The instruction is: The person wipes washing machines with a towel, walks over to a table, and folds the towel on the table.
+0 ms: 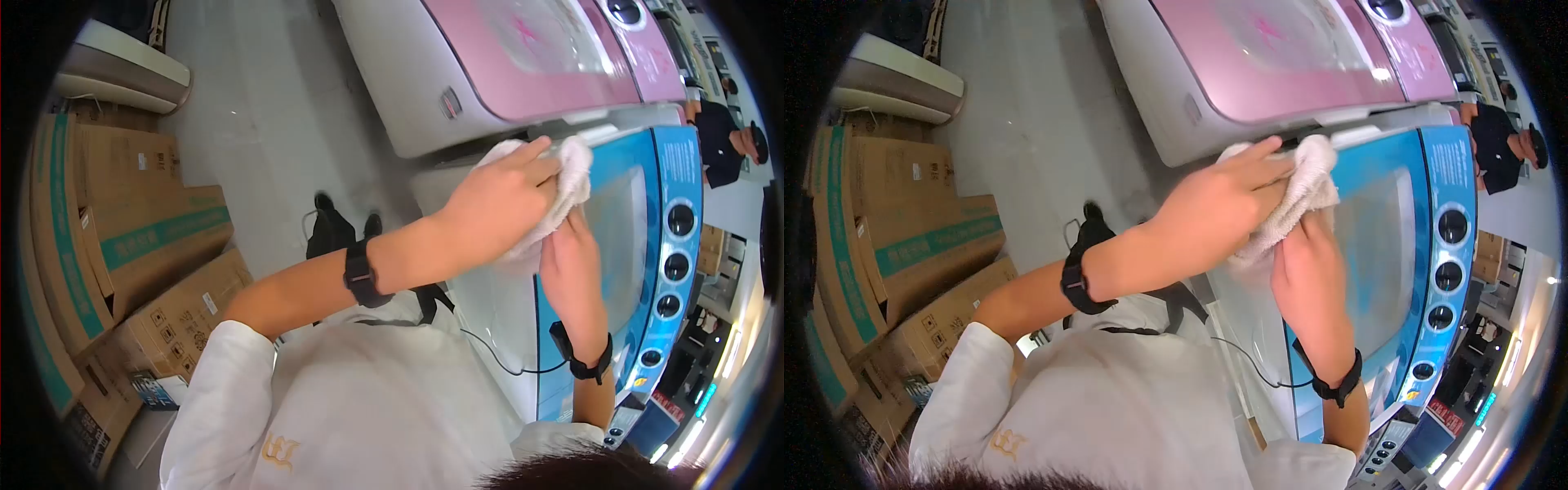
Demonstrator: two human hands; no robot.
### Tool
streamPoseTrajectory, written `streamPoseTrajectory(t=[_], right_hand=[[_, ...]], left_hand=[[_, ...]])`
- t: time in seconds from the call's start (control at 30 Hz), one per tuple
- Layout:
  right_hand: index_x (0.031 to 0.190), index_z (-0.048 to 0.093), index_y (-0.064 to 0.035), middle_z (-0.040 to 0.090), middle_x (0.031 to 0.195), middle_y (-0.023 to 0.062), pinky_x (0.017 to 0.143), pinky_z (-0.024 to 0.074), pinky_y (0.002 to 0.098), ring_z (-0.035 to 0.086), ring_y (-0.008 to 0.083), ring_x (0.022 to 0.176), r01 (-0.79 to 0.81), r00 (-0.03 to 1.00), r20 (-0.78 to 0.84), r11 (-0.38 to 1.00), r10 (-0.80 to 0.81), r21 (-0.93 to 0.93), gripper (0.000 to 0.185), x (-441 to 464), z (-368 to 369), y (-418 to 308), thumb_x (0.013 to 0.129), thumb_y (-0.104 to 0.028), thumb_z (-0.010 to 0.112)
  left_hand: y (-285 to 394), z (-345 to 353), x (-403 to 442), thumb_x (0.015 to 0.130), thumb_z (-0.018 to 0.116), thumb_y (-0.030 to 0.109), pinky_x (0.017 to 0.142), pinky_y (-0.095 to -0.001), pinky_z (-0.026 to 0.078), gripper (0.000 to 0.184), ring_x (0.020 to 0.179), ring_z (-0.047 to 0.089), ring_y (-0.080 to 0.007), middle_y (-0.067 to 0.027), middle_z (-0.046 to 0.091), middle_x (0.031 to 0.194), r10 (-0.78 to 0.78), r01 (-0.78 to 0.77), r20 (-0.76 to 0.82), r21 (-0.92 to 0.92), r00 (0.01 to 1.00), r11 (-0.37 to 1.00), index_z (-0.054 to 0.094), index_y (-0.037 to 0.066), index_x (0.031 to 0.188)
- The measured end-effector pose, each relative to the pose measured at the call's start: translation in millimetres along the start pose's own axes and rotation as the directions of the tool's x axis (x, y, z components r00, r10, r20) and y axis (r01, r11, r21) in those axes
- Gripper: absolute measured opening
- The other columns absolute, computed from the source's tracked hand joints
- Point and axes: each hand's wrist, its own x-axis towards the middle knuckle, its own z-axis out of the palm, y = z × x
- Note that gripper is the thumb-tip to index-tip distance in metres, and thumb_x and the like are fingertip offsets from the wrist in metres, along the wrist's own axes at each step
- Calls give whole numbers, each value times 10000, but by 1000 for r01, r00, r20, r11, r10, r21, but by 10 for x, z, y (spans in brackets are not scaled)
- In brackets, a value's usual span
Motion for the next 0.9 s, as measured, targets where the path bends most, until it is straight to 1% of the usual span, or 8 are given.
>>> streamPoseTrajectory(t=[0.07,0.17,0.3,0.4,0.5,0.6,0.7,0.9], right_hand=[[1210,627,56,618,1271,260,960,506,528,583,487,1152,47,998,-42,999,-48,-27,318,518,38,-106,897,65,571],[1199,630,55,626,1229,253,953,504,525,581,481,1149,103,993,-45,993,-106,-56,305,1436,185,-221,899,58,579],[1153,634,43,632,1145,244,914,501,515,584,473,1111,135,991,-10,988,-137,-70,236,2471,476,-434,923,23,588],[1101,628,28,633,1108,231,897,488,513,578,464,1090,75,992,94,993,-84,95,161,3221,414,-639,950,-7,583],[1076,617,20,631,1092,219,900,477,515,570,458,1086,162,986,38,986,-163,43,125,3843,498,-729,965,-13,569],[1084,614,21,634,1100,212,917,473,515,565,456,1099,60,992,110,996,-67,70,133,4400,510,-834,964,-9,568],[1079,610,25,635,1100,212,908,474,513,566,457,1092,91,992,83,995,-94,35,125,4853,541,-952,964,-2,567],[1102,620,28,631,1112,216,919,474,511,558,464,1118,56,993,105,998,-59,29,149,5950,562,-1127,965,-10,576]], left_hand=[[-359,-248,226,805,669,66,1010,-377,561,337,1261,618,-347,-107,651,1288,84,-68,-183,94,979,993,712,-28,1125],[-1099,-598,568,790,672,56,1005,-387,560,334,1257,610,-346,-103,650,1279,198,-137,-270,228,942,964,712,-29,1110],[-2271,-906,710,791,668,57,1036,-412,544,323,1313,568,-350,-115,645,1303,124,-82,-157,250,980,965,718,-29,1098],[-2941,-1239,814,807,658,56,1078,-426,517,328,1340,553,-353,-121,635,1361,74,-52,-121,170,990,984,718,-35,1117],[-3436,-1500,1082,822,647,51,1117,-440,488,368,1369,534,-351,-122,619,1412,48,-32,-100,154,994,988,701,-40,1175],[-3974,-1767,1354,819,652,55,1132,-442,476,373,1370,534,-344,-121,619,1414,69,-63,-49,107,996,992,702,-43,1176],[-4413,-1876,1543,815,660,67,1128,-452,478,361,1369,537,-342,-121,623,1408,104,-87,-82,181,991,980,718,-34,1156],[-5364,-2185,2059,807,670,82,1116,-458,488,353,1356,546,-324,-99,628,1395,131,-107,-176,143,976,984,736,-11,1140]])
